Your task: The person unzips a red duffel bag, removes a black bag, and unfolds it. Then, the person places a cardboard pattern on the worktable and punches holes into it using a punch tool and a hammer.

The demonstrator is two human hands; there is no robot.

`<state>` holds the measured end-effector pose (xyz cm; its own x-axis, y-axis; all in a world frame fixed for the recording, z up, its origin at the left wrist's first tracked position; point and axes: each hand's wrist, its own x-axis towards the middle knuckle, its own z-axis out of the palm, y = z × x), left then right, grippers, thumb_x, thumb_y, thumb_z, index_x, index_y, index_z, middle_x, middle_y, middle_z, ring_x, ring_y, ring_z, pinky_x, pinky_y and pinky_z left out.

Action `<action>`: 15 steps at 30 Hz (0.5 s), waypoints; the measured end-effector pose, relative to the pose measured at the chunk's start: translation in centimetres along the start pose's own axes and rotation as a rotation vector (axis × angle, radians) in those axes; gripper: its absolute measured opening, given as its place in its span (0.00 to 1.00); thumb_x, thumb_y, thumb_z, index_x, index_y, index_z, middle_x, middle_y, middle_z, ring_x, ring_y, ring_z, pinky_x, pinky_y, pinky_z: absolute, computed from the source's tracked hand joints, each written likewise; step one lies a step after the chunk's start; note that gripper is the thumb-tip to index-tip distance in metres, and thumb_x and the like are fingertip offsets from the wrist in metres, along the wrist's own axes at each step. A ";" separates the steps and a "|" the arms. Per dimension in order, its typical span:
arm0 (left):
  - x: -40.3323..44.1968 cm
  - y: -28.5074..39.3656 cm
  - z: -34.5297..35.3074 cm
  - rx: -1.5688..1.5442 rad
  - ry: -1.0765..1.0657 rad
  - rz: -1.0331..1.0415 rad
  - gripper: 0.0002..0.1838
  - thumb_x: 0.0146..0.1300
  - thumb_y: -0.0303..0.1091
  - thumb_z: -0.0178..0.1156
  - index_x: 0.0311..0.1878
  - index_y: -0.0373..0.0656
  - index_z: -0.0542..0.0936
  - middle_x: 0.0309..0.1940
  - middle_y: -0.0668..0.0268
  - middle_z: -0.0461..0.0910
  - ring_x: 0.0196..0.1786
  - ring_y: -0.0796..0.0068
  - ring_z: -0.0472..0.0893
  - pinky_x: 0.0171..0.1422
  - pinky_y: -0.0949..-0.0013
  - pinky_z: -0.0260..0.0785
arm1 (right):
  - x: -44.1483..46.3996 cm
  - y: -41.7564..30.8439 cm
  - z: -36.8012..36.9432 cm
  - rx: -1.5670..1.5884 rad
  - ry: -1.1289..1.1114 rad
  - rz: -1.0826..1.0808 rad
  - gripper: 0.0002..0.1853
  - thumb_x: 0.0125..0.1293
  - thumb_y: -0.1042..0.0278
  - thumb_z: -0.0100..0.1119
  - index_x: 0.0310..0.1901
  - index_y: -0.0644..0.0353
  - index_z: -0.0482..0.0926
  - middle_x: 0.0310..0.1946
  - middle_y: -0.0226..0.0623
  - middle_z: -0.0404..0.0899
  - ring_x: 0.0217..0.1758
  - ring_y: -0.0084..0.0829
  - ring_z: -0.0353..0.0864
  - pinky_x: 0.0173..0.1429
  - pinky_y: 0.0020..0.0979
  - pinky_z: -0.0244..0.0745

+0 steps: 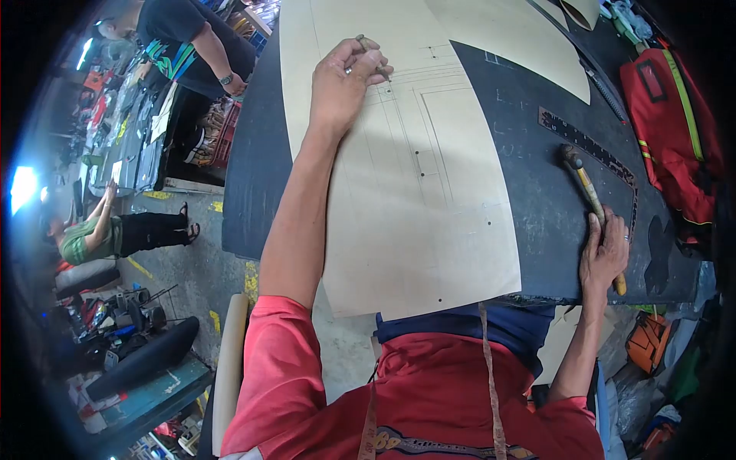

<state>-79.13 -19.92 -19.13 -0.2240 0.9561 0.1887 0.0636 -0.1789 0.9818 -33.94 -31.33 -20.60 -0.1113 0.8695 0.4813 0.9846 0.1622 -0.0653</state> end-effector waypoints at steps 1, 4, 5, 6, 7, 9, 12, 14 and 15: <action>0.0 -0.1 -0.1 0.000 0.000 0.000 0.10 0.77 0.30 0.58 0.53 0.33 0.80 0.41 0.61 0.85 0.45 0.69 0.88 0.53 0.69 0.82 | 0.0 0.0 0.0 -0.001 -0.001 0.002 0.14 0.78 0.60 0.59 0.56 0.58 0.83 0.41 0.41 0.79 0.43 0.44 0.79 0.47 0.41 0.72; 0.1 -0.4 -0.2 -0.009 0.001 0.008 0.11 0.78 0.31 0.59 0.56 0.34 0.80 0.43 0.60 0.87 0.48 0.69 0.90 0.53 0.73 0.84 | 0.0 0.0 0.0 0.004 -0.003 0.007 0.14 0.78 0.60 0.59 0.57 0.58 0.83 0.41 0.41 0.79 0.44 0.44 0.79 0.47 0.41 0.72; 0.1 -0.5 -0.2 -0.008 -0.002 0.010 0.11 0.78 0.31 0.59 0.55 0.34 0.80 0.43 0.60 0.87 0.48 0.69 0.90 0.54 0.73 0.83 | 0.0 0.0 0.0 0.003 -0.004 0.006 0.14 0.78 0.60 0.59 0.57 0.58 0.83 0.41 0.41 0.79 0.44 0.44 0.79 0.47 0.41 0.72; 0.2 -0.5 -0.2 -0.008 -0.005 0.012 0.11 0.78 0.32 0.59 0.55 0.34 0.80 0.43 0.60 0.87 0.48 0.69 0.90 0.54 0.73 0.83 | 0.0 0.1 0.1 0.001 -0.005 0.005 0.14 0.78 0.59 0.59 0.57 0.58 0.83 0.41 0.41 0.79 0.44 0.44 0.79 0.47 0.41 0.72; 0.2 -0.6 -0.2 -0.008 -0.005 0.011 0.11 0.78 0.32 0.59 0.55 0.34 0.80 0.43 0.60 0.87 0.48 0.69 0.90 0.54 0.73 0.83 | -0.1 0.2 0.1 -0.001 -0.006 0.005 0.15 0.78 0.59 0.59 0.57 0.58 0.83 0.42 0.41 0.79 0.45 0.44 0.80 0.47 0.41 0.73; 0.2 -0.5 -0.1 0.027 0.003 0.014 0.10 0.78 0.31 0.59 0.54 0.34 0.80 0.42 0.60 0.87 0.48 0.69 0.90 0.54 0.72 0.83 | 0.0 0.1 0.1 -0.011 -0.008 0.005 0.15 0.78 0.59 0.58 0.57 0.58 0.83 0.42 0.41 0.79 0.45 0.44 0.80 0.48 0.41 0.73; 0.5 -0.5 0.2 0.029 0.005 0.023 0.10 0.78 0.31 0.59 0.53 0.34 0.81 0.42 0.61 0.86 0.48 0.69 0.89 0.54 0.72 0.83 | -0.1 0.0 0.0 -0.015 -0.028 0.019 0.15 0.79 0.58 0.58 0.57 0.59 0.82 0.42 0.41 0.79 0.46 0.44 0.80 0.49 0.41 0.73; 0.6 -0.5 0.4 0.058 0.013 0.035 0.11 0.76 0.31 0.59 0.53 0.32 0.81 0.42 0.60 0.86 0.47 0.69 0.89 0.54 0.71 0.83 | -0.1 0.0 0.0 -0.007 -0.044 0.031 0.16 0.79 0.58 0.58 0.58 0.59 0.82 0.43 0.41 0.79 0.46 0.44 0.80 0.49 0.41 0.73; 0.6 -0.5 0.4 0.088 0.019 0.047 0.12 0.75 0.30 0.59 0.52 0.31 0.81 0.42 0.59 0.85 0.46 0.69 0.89 0.53 0.69 0.82 | -0.1 0.0 0.0 -0.005 -0.043 0.032 0.16 0.79 0.58 0.58 0.58 0.59 0.82 0.43 0.41 0.79 0.46 0.44 0.80 0.50 0.41 0.73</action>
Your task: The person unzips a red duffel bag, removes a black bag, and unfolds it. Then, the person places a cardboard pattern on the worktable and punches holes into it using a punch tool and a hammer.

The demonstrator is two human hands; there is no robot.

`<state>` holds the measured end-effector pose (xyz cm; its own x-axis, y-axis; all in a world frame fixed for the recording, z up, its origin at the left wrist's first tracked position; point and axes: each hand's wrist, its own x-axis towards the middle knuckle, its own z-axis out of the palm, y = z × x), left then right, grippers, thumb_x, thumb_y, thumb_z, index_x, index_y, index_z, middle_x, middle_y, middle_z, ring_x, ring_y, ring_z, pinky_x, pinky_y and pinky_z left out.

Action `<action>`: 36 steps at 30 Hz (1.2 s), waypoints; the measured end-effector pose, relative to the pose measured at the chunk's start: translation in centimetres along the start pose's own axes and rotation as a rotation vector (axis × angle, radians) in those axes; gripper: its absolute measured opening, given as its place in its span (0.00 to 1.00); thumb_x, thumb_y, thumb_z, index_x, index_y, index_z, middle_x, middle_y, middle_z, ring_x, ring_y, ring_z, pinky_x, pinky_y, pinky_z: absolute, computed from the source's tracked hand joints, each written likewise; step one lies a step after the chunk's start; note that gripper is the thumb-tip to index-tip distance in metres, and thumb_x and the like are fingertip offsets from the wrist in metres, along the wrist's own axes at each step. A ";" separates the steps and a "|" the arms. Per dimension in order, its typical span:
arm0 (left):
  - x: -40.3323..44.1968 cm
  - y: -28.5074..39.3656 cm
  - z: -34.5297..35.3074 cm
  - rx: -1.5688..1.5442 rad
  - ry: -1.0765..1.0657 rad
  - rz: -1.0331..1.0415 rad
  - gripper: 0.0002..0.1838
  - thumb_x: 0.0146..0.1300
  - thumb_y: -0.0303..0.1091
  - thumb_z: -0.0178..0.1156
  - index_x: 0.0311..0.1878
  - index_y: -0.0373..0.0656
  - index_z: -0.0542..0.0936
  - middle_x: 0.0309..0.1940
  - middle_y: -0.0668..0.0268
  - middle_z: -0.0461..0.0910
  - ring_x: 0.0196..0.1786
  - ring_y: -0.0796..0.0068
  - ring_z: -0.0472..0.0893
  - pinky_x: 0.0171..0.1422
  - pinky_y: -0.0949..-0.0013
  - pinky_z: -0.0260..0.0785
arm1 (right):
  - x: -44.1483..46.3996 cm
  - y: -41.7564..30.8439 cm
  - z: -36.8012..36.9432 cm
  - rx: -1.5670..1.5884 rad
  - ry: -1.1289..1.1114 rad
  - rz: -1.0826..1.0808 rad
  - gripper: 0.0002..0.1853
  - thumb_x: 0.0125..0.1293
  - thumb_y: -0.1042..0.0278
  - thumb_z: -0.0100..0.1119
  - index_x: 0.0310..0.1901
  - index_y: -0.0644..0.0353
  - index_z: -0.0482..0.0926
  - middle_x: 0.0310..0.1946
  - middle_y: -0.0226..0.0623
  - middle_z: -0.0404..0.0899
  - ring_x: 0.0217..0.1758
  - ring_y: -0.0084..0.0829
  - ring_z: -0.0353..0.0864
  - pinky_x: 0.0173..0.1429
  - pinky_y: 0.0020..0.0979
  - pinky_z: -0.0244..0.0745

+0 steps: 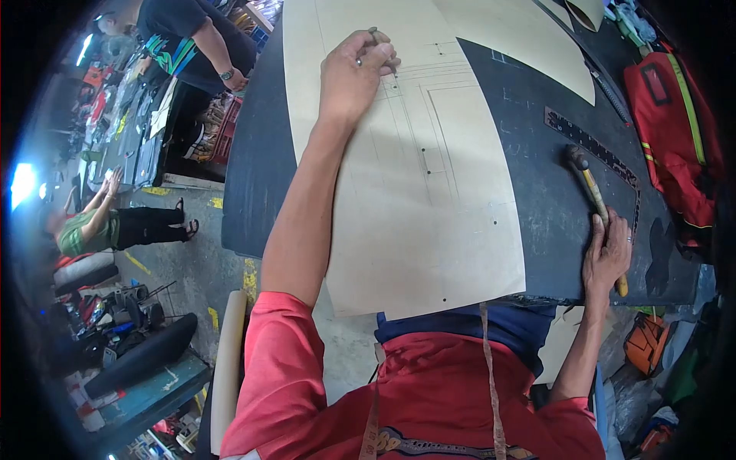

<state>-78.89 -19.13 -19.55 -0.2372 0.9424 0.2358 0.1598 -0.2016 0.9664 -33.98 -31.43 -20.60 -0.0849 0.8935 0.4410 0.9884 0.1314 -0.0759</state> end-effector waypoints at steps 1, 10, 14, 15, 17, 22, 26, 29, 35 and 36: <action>0.0 0.0 0.0 0.001 0.003 0.000 0.12 0.75 0.30 0.59 0.52 0.31 0.81 0.42 0.59 0.85 0.46 0.69 0.89 0.53 0.69 0.82 | 0.0 -0.1 0.0 0.004 0.002 0.001 0.16 0.79 0.58 0.58 0.58 0.59 0.82 0.43 0.42 0.79 0.46 0.44 0.80 0.50 0.41 0.73; 0.1 0.0 -0.3 -0.047 0.017 0.011 0.11 0.75 0.30 0.58 0.52 0.32 0.81 0.42 0.59 0.86 0.45 0.69 0.89 0.53 0.69 0.82 | 0.0 0.2 0.2 -0.006 0.018 -0.023 0.15 0.78 0.60 0.59 0.57 0.59 0.82 0.43 0.42 0.80 0.46 0.44 0.80 0.49 0.41 0.74; 0.1 -0.2 -0.4 -0.058 0.033 0.014 0.11 0.75 0.30 0.58 0.52 0.32 0.81 0.41 0.59 0.85 0.45 0.70 0.89 0.52 0.70 0.82 | 0.0 0.0 0.1 -0.009 0.020 -0.023 0.15 0.78 0.60 0.59 0.57 0.60 0.82 0.43 0.42 0.80 0.46 0.44 0.80 0.49 0.41 0.74; 0.3 -0.2 -0.4 -0.076 0.047 0.029 0.11 0.75 0.30 0.58 0.52 0.32 0.81 0.41 0.59 0.85 0.44 0.70 0.89 0.52 0.70 0.82 | 0.0 -0.2 0.0 -0.005 0.026 -0.027 0.15 0.78 0.60 0.59 0.57 0.60 0.82 0.43 0.42 0.79 0.46 0.45 0.80 0.49 0.41 0.74; 0.4 -0.1 -0.8 -0.082 0.068 0.032 0.11 0.75 0.30 0.59 0.52 0.32 0.81 0.41 0.59 0.86 0.44 0.70 0.89 0.51 0.70 0.82 | 0.1 -0.1 0.0 -0.020 0.046 -0.047 0.14 0.78 0.60 0.59 0.56 0.60 0.82 0.41 0.42 0.79 0.45 0.45 0.80 0.48 0.42 0.73; 0.2 0.3 -1.2 -0.137 0.102 0.019 0.10 0.76 0.30 0.59 0.51 0.33 0.81 0.41 0.59 0.86 0.43 0.70 0.88 0.49 0.70 0.83 | 0.0 -0.2 -0.2 -0.014 0.035 -0.028 0.14 0.77 0.61 0.59 0.56 0.60 0.82 0.41 0.42 0.78 0.45 0.44 0.79 0.48 0.42 0.73; 0.1 0.4 -1.1 -0.140 0.107 0.026 0.10 0.77 0.31 0.59 0.50 0.33 0.81 0.41 0.59 0.86 0.43 0.71 0.88 0.49 0.70 0.83 | 0.0 0.0 0.0 -0.011 0.044 -0.044 0.14 0.78 0.61 0.59 0.56 0.60 0.82 0.41 0.42 0.78 0.45 0.44 0.79 0.48 0.42 0.72; 0.2 0.2 -1.1 -0.145 0.110 0.071 0.09 0.77 0.31 0.59 0.49 0.33 0.80 0.40 0.59 0.86 0.43 0.71 0.88 0.50 0.69 0.82 | 0.0 0.2 0.2 -0.002 0.027 -0.024 0.14 0.78 0.60 0.59 0.56 0.60 0.83 0.42 0.42 0.79 0.45 0.44 0.79 0.48 0.41 0.73; -0.1 0.2 -0.5 -0.073 0.015 0.026 0.09 0.79 0.31 0.58 0.52 0.35 0.81 0.42 0.61 0.86 0.49 0.71 0.88 0.56 0.71 0.82 | 0.0 0.1 0.0 0.007 0.032 -0.030 0.15 0.78 0.60 0.59 0.56 0.60 0.83 0.42 0.42 0.79 0.45 0.44 0.79 0.48 0.41 0.73; -0.1 0.1 -0.4 -0.054 0.001 0.026 0.09 0.78 0.31 0.59 0.52 0.35 0.81 0.43 0.61 0.86 0.49 0.70 0.88 0.56 0.70 0.82 | 0.0 0.1 0.0 0.007 0.032 -0.032 0.15 0.78 0.60 0.59 0.56 0.60 0.83 0.42 0.42 0.79 0.45 0.44 0.79 0.48 0.41 0.73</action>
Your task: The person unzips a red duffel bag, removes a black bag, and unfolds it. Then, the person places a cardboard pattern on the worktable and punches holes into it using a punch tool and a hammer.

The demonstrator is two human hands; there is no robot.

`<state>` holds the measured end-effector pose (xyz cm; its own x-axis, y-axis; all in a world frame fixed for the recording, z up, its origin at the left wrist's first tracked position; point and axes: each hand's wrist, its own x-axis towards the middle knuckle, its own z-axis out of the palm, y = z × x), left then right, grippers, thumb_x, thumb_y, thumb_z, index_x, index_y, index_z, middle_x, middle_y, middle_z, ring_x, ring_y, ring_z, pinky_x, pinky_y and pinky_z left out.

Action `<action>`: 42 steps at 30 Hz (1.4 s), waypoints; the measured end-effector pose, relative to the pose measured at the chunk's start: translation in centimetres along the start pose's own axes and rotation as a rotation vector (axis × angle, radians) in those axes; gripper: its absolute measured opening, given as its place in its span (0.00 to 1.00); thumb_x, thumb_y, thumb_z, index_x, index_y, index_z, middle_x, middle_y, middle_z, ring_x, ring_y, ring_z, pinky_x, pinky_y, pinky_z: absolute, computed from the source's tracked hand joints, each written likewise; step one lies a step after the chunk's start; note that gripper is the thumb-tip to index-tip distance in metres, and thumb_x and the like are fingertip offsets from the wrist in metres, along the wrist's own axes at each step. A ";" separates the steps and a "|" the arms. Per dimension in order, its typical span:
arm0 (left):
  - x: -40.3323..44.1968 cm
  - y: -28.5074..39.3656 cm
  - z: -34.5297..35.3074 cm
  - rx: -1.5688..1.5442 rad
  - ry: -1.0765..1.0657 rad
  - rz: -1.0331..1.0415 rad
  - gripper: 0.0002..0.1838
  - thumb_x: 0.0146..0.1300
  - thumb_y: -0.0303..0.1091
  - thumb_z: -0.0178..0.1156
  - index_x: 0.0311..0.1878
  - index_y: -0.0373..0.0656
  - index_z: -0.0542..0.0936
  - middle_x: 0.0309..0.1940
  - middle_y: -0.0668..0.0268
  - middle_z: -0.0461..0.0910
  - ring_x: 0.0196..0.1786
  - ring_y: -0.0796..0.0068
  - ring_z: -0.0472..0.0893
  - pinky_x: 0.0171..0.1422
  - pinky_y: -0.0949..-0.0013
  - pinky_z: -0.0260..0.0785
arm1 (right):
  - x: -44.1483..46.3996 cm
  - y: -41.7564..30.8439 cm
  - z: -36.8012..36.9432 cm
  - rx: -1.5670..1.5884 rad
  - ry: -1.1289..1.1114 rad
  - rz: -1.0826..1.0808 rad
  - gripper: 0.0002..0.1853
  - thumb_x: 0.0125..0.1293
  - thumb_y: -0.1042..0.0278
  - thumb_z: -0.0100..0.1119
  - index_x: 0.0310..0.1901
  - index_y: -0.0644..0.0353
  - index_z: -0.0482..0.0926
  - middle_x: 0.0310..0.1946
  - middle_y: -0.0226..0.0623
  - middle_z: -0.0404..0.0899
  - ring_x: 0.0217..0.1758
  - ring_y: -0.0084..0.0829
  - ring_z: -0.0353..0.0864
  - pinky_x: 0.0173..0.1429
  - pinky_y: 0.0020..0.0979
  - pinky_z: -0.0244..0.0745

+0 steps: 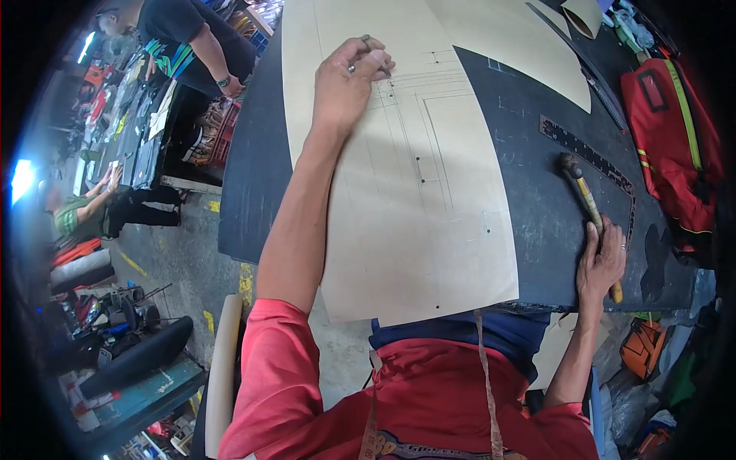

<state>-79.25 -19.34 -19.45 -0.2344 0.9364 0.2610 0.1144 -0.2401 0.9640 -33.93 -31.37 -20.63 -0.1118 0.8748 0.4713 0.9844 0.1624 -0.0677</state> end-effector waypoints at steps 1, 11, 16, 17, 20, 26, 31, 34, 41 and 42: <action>0.0 -0.1 0.0 0.019 -0.015 0.000 0.09 0.78 0.31 0.59 0.52 0.35 0.81 0.43 0.61 0.86 0.49 0.70 0.88 0.56 0.70 0.82 | 0.0 0.0 0.0 -0.008 -0.002 0.004 0.15 0.78 0.60 0.59 0.57 0.60 0.83 0.42 0.42 0.79 0.44 0.44 0.79 0.48 0.41 0.73; -0.1 -0.1 0.1 0.082 -0.029 -0.036 0.11 0.78 0.33 0.59 0.54 0.34 0.81 0.43 0.61 0.86 0.49 0.69 0.89 0.55 0.71 0.82 | 0.0 -0.1 0.0 -0.001 0.007 -0.006 0.15 0.78 0.60 0.58 0.57 0.60 0.83 0.41 0.43 0.79 0.43 0.44 0.79 0.48 0.41 0.73; -0.1 0.1 0.1 0.119 -0.032 -0.042 0.12 0.78 0.34 0.58 0.55 0.34 0.81 0.44 0.61 0.86 0.49 0.70 0.89 0.55 0.72 0.81 | 0.0 0.1 0.0 -0.005 0.002 -0.011 0.15 0.78 0.60 0.58 0.57 0.60 0.83 0.41 0.43 0.79 0.43 0.45 0.79 0.48 0.42 0.73; -0.1 0.1 0.1 0.119 -0.032 -0.043 0.12 0.78 0.34 0.58 0.55 0.34 0.81 0.44 0.61 0.86 0.49 0.70 0.89 0.55 0.72 0.81 | 0.0 0.1 0.0 -0.006 0.002 -0.014 0.15 0.78 0.60 0.58 0.57 0.60 0.83 0.41 0.43 0.79 0.43 0.45 0.79 0.48 0.42 0.73; -0.1 0.1 0.1 0.129 -0.039 -0.035 0.12 0.78 0.33 0.58 0.54 0.34 0.81 0.43 0.61 0.86 0.49 0.71 0.89 0.55 0.72 0.81 | 0.0 0.1 0.0 0.000 -0.008 0.000 0.15 0.78 0.60 0.58 0.57 0.60 0.82 0.41 0.43 0.79 0.44 0.44 0.79 0.48 0.42 0.73; -0.2 0.2 0.3 0.157 -0.041 -0.009 0.12 0.78 0.33 0.57 0.53 0.34 0.81 0.43 0.61 0.86 0.48 0.71 0.89 0.56 0.71 0.81 | -0.1 0.1 0.1 -0.013 -0.007 -0.003 0.16 0.79 0.59 0.58 0.57 0.60 0.83 0.41 0.43 0.79 0.44 0.44 0.79 0.48 0.41 0.73; -0.3 0.6 0.5 0.200 -0.032 -0.015 0.12 0.78 0.32 0.57 0.52 0.34 0.82 0.42 0.61 0.86 0.48 0.72 0.89 0.56 0.71 0.81 | -0.1 0.3 0.2 -0.022 -0.004 -0.003 0.16 0.79 0.59 0.58 0.57 0.60 0.83 0.42 0.43 0.79 0.44 0.44 0.79 0.48 0.42 0.73; -0.3 0.7 0.5 0.208 -0.034 -0.015 0.12 0.78 0.33 0.56 0.53 0.34 0.82 0.43 0.61 0.86 0.48 0.72 0.89 0.56 0.71 0.81 | 0.0 0.3 0.2 -0.019 -0.003 -0.004 0.16 0.78 0.59 0.58 0.57 0.60 0.83 0.41 0.43 0.78 0.44 0.44 0.79 0.48 0.42 0.73; -0.2 0.5 0.4 0.212 -0.035 -0.016 0.12 0.78 0.33 0.56 0.53 0.34 0.82 0.43 0.61 0.86 0.48 0.71 0.89 0.56 0.71 0.81 | 0.0 0.1 0.1 -0.006 0.005 -0.010 0.15 0.78 0.60 0.59 0.57 0.60 0.83 0.41 0.42 0.78 0.44 0.44 0.79 0.48 0.42 0.73; -0.2 0.3 0.4 0.208 -0.035 -0.012 0.12 0.78 0.33 0.56 0.54 0.34 0.81 0.43 0.61 0.86 0.48 0.71 0.89 0.56 0.71 0.81 | 0.0 0.1 0.1 -0.006 0.003 -0.010 0.15 0.78 0.60 0.59 0.57 0.60 0.83 0.41 0.42 0.78 0.44 0.44 0.79 0.48 0.42 0.73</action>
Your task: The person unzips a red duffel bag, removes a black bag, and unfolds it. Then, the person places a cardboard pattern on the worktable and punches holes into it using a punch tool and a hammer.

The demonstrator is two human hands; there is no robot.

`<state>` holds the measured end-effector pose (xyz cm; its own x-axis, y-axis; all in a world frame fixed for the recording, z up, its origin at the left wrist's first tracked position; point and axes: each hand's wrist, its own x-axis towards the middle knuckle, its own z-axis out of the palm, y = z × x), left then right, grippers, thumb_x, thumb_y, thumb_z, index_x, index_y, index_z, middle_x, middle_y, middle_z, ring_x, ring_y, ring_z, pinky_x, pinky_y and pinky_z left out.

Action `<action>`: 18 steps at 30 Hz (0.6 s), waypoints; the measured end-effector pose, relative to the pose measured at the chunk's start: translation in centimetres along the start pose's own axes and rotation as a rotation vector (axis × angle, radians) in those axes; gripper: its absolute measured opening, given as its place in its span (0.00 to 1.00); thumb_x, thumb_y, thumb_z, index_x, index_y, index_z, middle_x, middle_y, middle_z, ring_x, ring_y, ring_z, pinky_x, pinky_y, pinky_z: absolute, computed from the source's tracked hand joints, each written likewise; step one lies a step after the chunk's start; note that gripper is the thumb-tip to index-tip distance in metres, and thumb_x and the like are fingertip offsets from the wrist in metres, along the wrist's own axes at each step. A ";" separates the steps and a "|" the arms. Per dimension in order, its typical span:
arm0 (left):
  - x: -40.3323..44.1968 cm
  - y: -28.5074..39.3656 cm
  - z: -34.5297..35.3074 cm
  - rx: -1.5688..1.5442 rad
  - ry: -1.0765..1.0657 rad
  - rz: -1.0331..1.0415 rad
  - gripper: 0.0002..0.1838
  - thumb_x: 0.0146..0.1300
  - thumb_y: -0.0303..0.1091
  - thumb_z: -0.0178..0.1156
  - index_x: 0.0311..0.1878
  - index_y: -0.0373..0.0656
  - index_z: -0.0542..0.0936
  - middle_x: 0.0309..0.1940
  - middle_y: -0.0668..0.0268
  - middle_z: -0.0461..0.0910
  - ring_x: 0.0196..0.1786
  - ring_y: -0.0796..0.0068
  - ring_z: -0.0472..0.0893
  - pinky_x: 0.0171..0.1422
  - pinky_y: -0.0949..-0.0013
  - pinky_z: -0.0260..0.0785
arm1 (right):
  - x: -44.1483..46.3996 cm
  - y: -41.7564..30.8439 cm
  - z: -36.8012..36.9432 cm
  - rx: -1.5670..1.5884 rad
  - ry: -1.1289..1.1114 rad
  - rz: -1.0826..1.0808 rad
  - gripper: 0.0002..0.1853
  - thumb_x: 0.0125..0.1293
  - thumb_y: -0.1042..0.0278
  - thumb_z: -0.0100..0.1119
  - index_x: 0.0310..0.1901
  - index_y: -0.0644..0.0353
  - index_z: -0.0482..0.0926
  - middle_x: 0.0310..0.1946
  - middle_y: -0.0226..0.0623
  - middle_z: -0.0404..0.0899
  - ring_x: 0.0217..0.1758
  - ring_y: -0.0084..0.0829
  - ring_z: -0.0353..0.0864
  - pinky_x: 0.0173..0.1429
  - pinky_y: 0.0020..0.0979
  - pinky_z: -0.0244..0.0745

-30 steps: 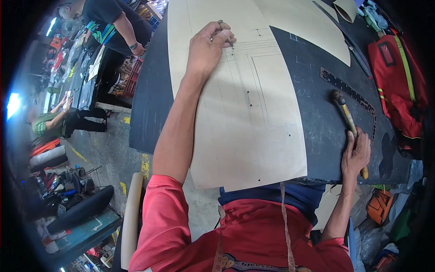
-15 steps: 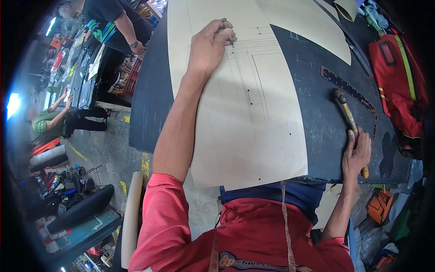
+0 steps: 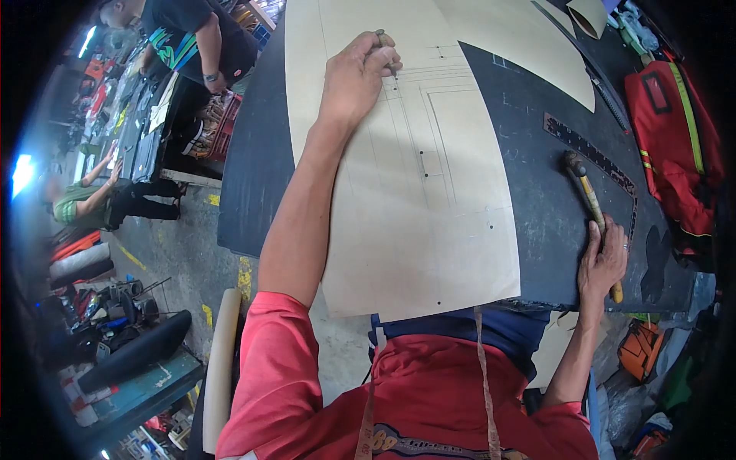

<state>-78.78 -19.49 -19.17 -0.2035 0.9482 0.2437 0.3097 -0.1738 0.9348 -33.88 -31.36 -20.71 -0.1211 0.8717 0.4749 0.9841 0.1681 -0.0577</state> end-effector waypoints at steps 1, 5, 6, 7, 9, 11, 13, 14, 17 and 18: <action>0.0 -0.1 0.0 -0.004 0.001 0.005 0.12 0.78 0.33 0.56 0.54 0.34 0.81 0.43 0.61 0.86 0.48 0.71 0.89 0.56 0.71 0.81 | 0.0 0.0 0.0 -0.002 0.004 -0.003 0.15 0.78 0.60 0.59 0.57 0.60 0.83 0.41 0.42 0.78 0.44 0.44 0.79 0.48 0.42 0.73; 0.0 -0.1 0.0 -0.001 -0.005 0.011 0.12 0.78 0.33 0.56 0.54 0.34 0.81 0.43 0.60 0.86 0.48 0.70 0.89 0.56 0.71 0.81 | 0.1 -0.3 -0.2 0.010 -0.001 -0.001 0.15 0.78 0.60 0.58 0.57 0.60 0.83 0.41 0.42 0.78 0.44 0.45 0.79 0.48 0.42 0.73; 0.0 -0.1 0.0 0.001 -0.006 0.015 0.12 0.78 0.33 0.56 0.54 0.34 0.81 0.43 0.60 0.86 0.48 0.70 0.89 0.56 0.71 0.81 | 0.1 -0.2 -0.2 0.010 -0.001 -0.001 0.15 0.78 0.60 0.58 0.57 0.60 0.83 0.41 0.42 0.78 0.44 0.45 0.79 0.48 0.42 0.73; 0.0 -0.1 -0.1 0.002 -0.007 0.017 0.12 0.78 0.33 0.56 0.54 0.34 0.81 0.43 0.60 0.86 0.48 0.70 0.89 0.56 0.71 0.81 | 0.1 -0.2 -0.2 0.004 -0.008 0.003 0.15 0.78 0.60 0.58 0.57 0.60 0.83 0.41 0.42 0.78 0.44 0.45 0.79 0.48 0.42 0.73; 0.0 0.0 0.0 -0.006 -0.003 0.008 0.12 0.78 0.33 0.56 0.54 0.34 0.81 0.43 0.60 0.86 0.48 0.71 0.89 0.56 0.71 0.81 | 0.1 -0.1 -0.1 -0.002 -0.015 0.007 0.15 0.78 0.60 0.58 0.57 0.60 0.83 0.41 0.42 0.78 0.44 0.45 0.79 0.48 0.42 0.73; 0.0 0.0 0.0 -0.013 0.000 0.000 0.12 0.78 0.33 0.56 0.54 0.34 0.81 0.42 0.60 0.86 0.48 0.71 0.89 0.56 0.71 0.81 | 0.0 0.1 0.1 -0.011 -0.014 0.006 0.15 0.79 0.59 0.58 0.56 0.60 0.83 0.41 0.43 0.79 0.44 0.45 0.79 0.49 0.42 0.73; 0.0 0.1 0.0 -0.011 -0.002 0.003 0.12 0.78 0.32 0.56 0.53 0.34 0.82 0.42 0.61 0.87 0.48 0.72 0.89 0.56 0.71 0.81 | 0.0 0.1 0.0 -0.008 -0.011 0.002 0.15 0.79 0.59 0.58 0.56 0.60 0.83 0.41 0.43 0.79 0.44 0.45 0.79 0.48 0.42 0.73; 0.0 0.0 0.0 -0.010 0.000 0.003 0.12 0.78 0.32 0.56 0.53 0.34 0.82 0.42 0.61 0.87 0.48 0.72 0.89 0.56 0.71 0.81 | 0.0 0.1 0.1 -0.004 -0.007 -0.001 0.15 0.79 0.59 0.58 0.56 0.60 0.83 0.41 0.43 0.79 0.44 0.45 0.79 0.48 0.41 0.73; 0.0 0.0 0.0 -0.005 -0.007 0.018 0.12 0.78 0.32 0.56 0.53 0.34 0.82 0.42 0.62 0.87 0.48 0.72 0.89 0.56 0.71 0.81 | 0.0 0.0 0.0 -0.006 -0.015 0.008 0.15 0.78 0.60 0.58 0.56 0.60 0.83 0.41 0.43 0.78 0.44 0.45 0.79 0.48 0.41 0.73; 0.0 0.1 0.0 0.008 -0.019 0.026 0.11 0.78 0.32 0.56 0.52 0.34 0.82 0.41 0.62 0.87 0.47 0.73 0.89 0.56 0.71 0.80 | 0.0 -0.1 0.0 -0.007 -0.012 0.006 0.15 0.78 0.60 0.58 0.56 0.60 0.83 0.41 0.43 0.78 0.44 0.45 0.79 0.48 0.41 0.73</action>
<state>-78.78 -19.52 -19.09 -0.1778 0.9482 0.2632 0.3221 -0.1966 0.9261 -33.96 -31.35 -20.73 -0.1172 0.8783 0.4636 0.9856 0.1601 -0.0543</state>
